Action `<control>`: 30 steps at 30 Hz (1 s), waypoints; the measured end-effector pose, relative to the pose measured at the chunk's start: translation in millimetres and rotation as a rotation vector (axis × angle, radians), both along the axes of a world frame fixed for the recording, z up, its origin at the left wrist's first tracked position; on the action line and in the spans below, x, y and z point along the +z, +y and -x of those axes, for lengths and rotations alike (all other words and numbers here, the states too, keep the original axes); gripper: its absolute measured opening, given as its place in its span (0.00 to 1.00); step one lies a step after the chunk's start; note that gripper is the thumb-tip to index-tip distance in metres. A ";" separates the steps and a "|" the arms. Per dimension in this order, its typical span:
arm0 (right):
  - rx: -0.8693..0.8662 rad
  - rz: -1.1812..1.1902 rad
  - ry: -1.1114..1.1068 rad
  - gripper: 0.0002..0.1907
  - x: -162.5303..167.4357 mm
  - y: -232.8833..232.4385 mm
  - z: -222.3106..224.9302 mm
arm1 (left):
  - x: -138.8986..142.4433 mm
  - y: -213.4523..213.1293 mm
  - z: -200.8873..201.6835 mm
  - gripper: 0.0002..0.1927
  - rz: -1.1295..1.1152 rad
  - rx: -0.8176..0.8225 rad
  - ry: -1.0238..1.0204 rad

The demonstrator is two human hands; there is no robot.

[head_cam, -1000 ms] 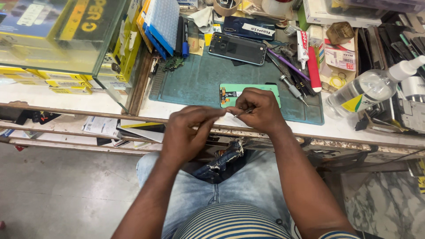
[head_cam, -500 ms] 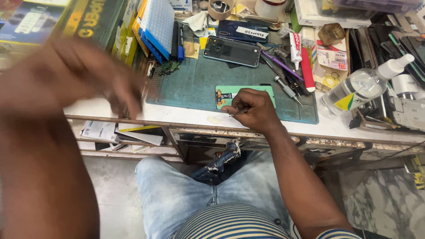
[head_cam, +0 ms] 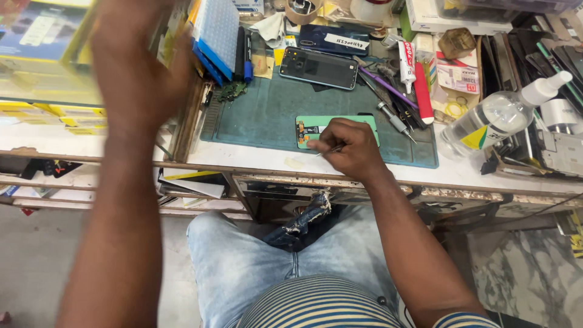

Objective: The person uses a metal spudger to pry and lift a small black component from the back of a green smartphone. They then use tweezers to remove a ribbon cable and other small parts from the device's interior.

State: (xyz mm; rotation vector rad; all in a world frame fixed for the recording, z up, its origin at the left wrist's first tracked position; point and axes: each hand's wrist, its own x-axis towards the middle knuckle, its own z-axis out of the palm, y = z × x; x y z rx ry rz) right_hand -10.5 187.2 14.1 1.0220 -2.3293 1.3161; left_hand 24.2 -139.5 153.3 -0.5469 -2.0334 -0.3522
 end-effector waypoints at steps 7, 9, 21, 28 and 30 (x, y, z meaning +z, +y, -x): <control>-0.009 0.575 0.056 0.33 -14.3 16.9 9.1 | -80.7 78.3 -24.8 0.04 -0.104 -0.189 -0.449; -0.049 0.720 -0.021 0.35 -18.7 20.3 10.8 | -99.2 84.4 -21.5 0.05 -0.179 -0.151 -0.541; -0.093 0.128 -0.142 0.06 1.8 -1.0 2.4 | -130.0 78.5 8.0 0.15 -0.312 0.049 -0.732; -0.072 0.124 -0.244 0.10 4.6 -11.2 11.5 | -127.6 85.4 15.1 0.20 -0.302 0.115 -0.688; -0.066 0.129 -0.276 0.10 3.2 -13.7 14.0 | -129.3 86.1 11.6 0.19 -0.268 0.111 -0.539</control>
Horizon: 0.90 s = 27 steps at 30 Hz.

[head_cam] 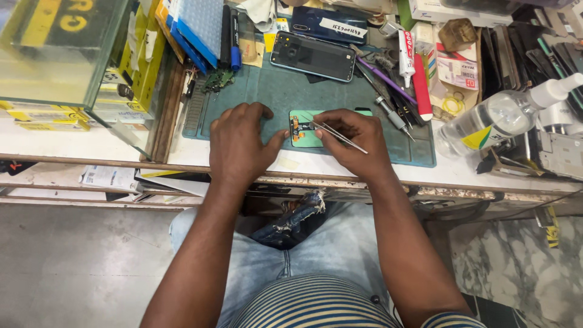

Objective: The person uses a metal spudger to pry and lift a small black component from the back of a green smartphone. They then use tweezers to remove a ribbon cable and other small parts from the device's interior.

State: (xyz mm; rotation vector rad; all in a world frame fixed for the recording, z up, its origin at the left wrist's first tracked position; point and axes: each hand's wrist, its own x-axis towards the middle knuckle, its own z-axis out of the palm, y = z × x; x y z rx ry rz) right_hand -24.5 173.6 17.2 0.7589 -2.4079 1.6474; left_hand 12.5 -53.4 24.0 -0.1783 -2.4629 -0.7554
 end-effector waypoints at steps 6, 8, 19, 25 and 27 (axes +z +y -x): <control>-0.017 -0.081 -0.052 0.08 0.6 -5.4 4.5 | -2.6 -4.8 1.8 0.16 -0.060 0.007 -0.098; -0.025 -0.103 -0.028 0.08 1.1 -6.5 4.3 | -3.2 -5.0 4.7 0.17 -0.072 0.031 -0.152; -0.018 -0.179 0.008 0.05 1.6 -6.3 8.2 | -4.7 -0.2 10.3 0.22 -0.054 0.080 -0.126; 0.005 -0.107 0.039 0.06 -4.7 -7.9 10.1 | -5.2 -0.4 8.5 0.21 -0.046 0.079 -0.119; 0.002 -0.140 0.056 0.06 -4.9 -6.2 10.4 | -5.5 0.1 8.3 0.21 -0.034 0.080 -0.101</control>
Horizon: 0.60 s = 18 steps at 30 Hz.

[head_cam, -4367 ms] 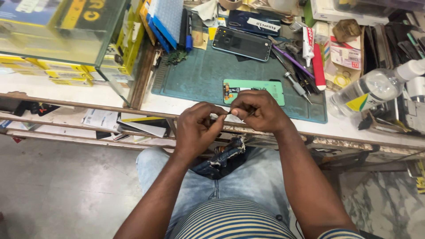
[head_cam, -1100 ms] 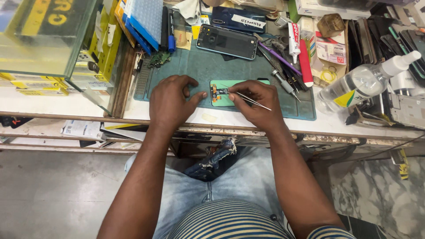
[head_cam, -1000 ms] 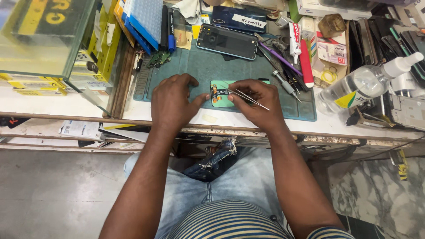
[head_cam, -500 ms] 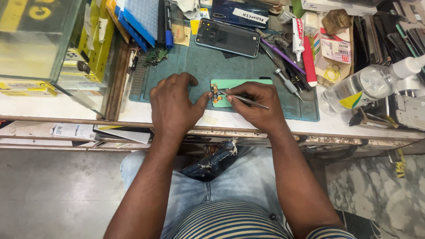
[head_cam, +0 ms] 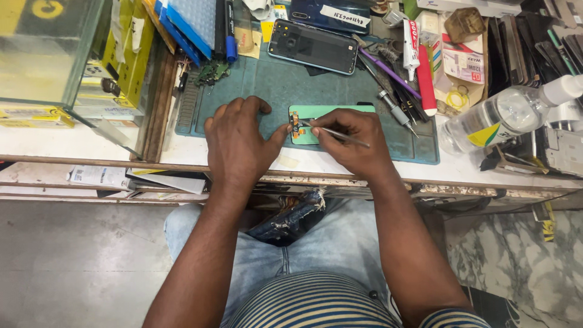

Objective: The person uses a metal spudger to pry and lift a small black component from the back of a green smartphone. They then use tweezers to remove a ribbon cable and other small parts from the device's interior.

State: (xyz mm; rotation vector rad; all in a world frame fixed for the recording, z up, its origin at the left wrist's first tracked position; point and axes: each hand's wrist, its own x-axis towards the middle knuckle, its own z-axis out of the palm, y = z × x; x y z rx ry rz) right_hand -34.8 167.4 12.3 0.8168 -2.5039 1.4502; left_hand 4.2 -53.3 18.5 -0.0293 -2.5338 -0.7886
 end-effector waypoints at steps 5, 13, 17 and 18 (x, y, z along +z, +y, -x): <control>-0.034 -0.026 -0.077 0.06 0.0 0.8 -0.1 | 0.3 -1.3 -1.3 0.21 -0.017 -0.003 -0.040; -0.009 -0.006 -0.058 0.06 -0.3 0.2 -0.8 | 0.3 -0.9 -1.7 0.21 -0.001 -0.008 -0.028; 0.003 0.030 -0.022 0.06 -2.1 -2.1 -0.6 | 0.9 -1.2 -3.1 0.21 -0.006 -0.009 -0.029; 0.001 0.014 -0.020 0.05 -2.1 -1.5 -0.3 | 1.1 -0.9 -3.1 0.21 -0.007 -0.010 -0.036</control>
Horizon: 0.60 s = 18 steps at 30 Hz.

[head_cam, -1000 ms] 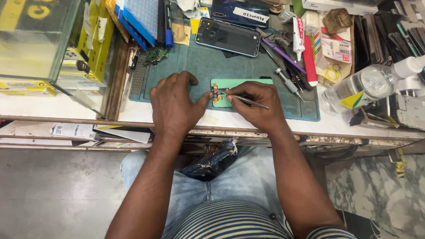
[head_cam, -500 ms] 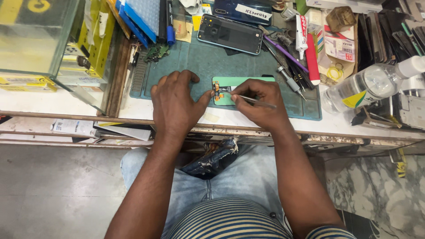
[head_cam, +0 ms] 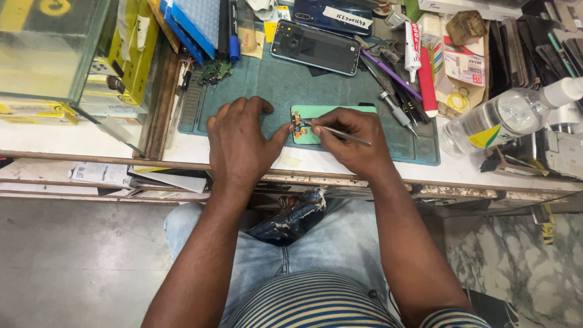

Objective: The person uses a metal spudger to pry and lift a small black component from the back of a green smartphone. They then use tweezers to remove a ribbon cable and other small parts from the device's interior.

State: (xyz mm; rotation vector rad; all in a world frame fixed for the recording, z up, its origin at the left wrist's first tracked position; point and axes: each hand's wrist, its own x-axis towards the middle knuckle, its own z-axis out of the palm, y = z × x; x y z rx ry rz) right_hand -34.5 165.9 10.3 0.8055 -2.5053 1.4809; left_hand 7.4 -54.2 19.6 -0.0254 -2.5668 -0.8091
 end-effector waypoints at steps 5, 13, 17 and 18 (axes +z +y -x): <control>-0.016 0.003 -0.044 0.05 0.4 0.9 1.5 | 1.5 -0.6 -0.8 0.21 0.002 -0.004 0.020; -0.032 -0.010 -0.009 0.06 1.3 -4.7 -0.4 | 2.1 -0.4 -2.4 0.21 -0.004 0.001 0.020; 0.002 0.121 -0.047 0.05 1.5 -5.2 0.3 | 1.6 -0.1 -3.0 0.21 -0.004 -0.001 0.035; -0.014 0.075 -0.024 0.05 1.4 -5.0 0.3 | 1.5 -0.1 -3.3 0.21 -0.005 -0.003 0.036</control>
